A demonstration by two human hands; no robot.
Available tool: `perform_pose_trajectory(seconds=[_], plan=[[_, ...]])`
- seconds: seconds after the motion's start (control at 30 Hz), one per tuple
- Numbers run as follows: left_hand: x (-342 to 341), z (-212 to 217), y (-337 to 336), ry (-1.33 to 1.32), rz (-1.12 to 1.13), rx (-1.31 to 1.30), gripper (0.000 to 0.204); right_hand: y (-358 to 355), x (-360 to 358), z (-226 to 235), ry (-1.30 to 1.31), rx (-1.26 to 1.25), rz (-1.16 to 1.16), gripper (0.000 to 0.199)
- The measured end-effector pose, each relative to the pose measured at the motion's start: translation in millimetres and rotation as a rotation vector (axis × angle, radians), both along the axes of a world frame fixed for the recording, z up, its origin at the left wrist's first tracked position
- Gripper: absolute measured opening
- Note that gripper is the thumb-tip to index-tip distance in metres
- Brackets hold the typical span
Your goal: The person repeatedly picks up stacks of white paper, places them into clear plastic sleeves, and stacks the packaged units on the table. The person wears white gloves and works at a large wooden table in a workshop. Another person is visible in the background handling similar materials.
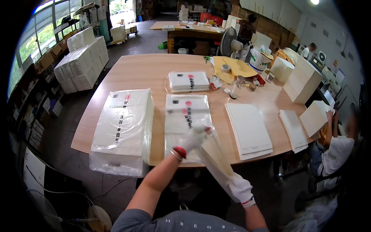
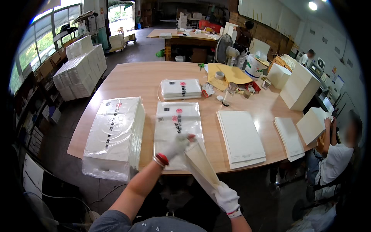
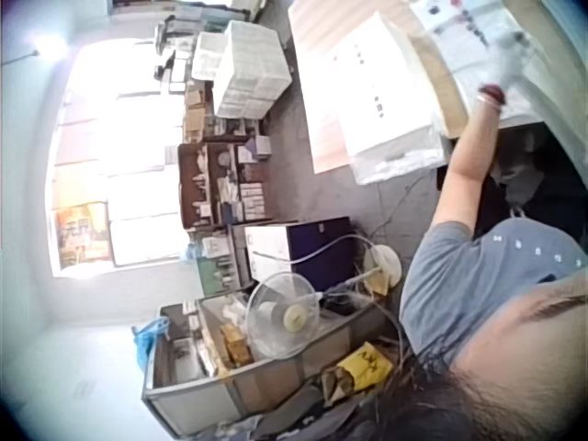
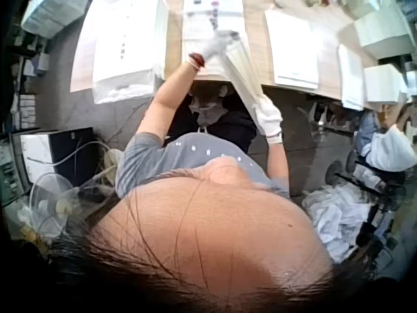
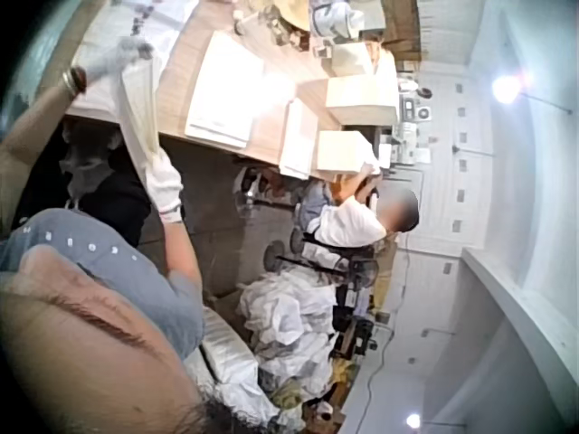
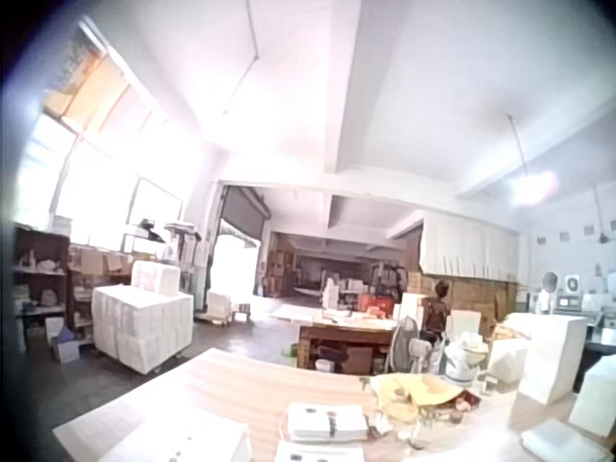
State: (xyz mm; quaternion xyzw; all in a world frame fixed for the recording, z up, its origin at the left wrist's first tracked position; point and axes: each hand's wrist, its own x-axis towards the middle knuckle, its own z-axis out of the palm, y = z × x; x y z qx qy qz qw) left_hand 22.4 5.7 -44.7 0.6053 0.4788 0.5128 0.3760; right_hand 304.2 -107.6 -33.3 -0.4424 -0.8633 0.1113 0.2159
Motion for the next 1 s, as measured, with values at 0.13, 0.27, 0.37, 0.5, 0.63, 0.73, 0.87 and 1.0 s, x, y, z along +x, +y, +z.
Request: perform_pose_trajectory(seconds=[0.13,0.27,0.37,0.5,0.63,0.73,0.87,1.0], plan=[[89.5,-4.7,-51.0,0.356,-0.168,0.03,0.025,58.2,-27.2,-47.4,-0.236,-0.128,0.087,0.036],[52.8,-19.6,-54.0,0.588,-0.041,-0.017,0.035,76.9,-52.6,-50.1,-0.078,-0.329,-0.267,0.062],[18.4,-69.3,-55.4,0.692,0.027,0.012,0.038,85.5,-80.5,-61.9,0.0,-0.226,-0.409,0.063],[-29.0,-124.3,-59.2,1.15,0.225,0.709,0.047,121.4,-100.9,-105.3,0.013,-0.262,-0.433,0.055],[-74.8,-165.1,-58.6,0.222,0.546,-0.076,0.042,141.3,-102.5,-106.8,-0.184,-0.386,-0.387,0.056],[-73.8,-116.5,-83.3,0.304,0.499,-0.284,0.039,133.8,-93.7,-106.9,-0.211,-0.413,-0.37,0.058],[-57.4,-97.9,-126.9,0.447,0.625,-0.356,0.043,90.1,-82.7,-91.2,-0.212,-0.46,-0.314,0.065],[-52.4,-137.7,-181.4,0.742,0.579,-0.209,0.042,39.4,-57.2,-98.5,-0.044,-0.358,-0.134,0.069]])
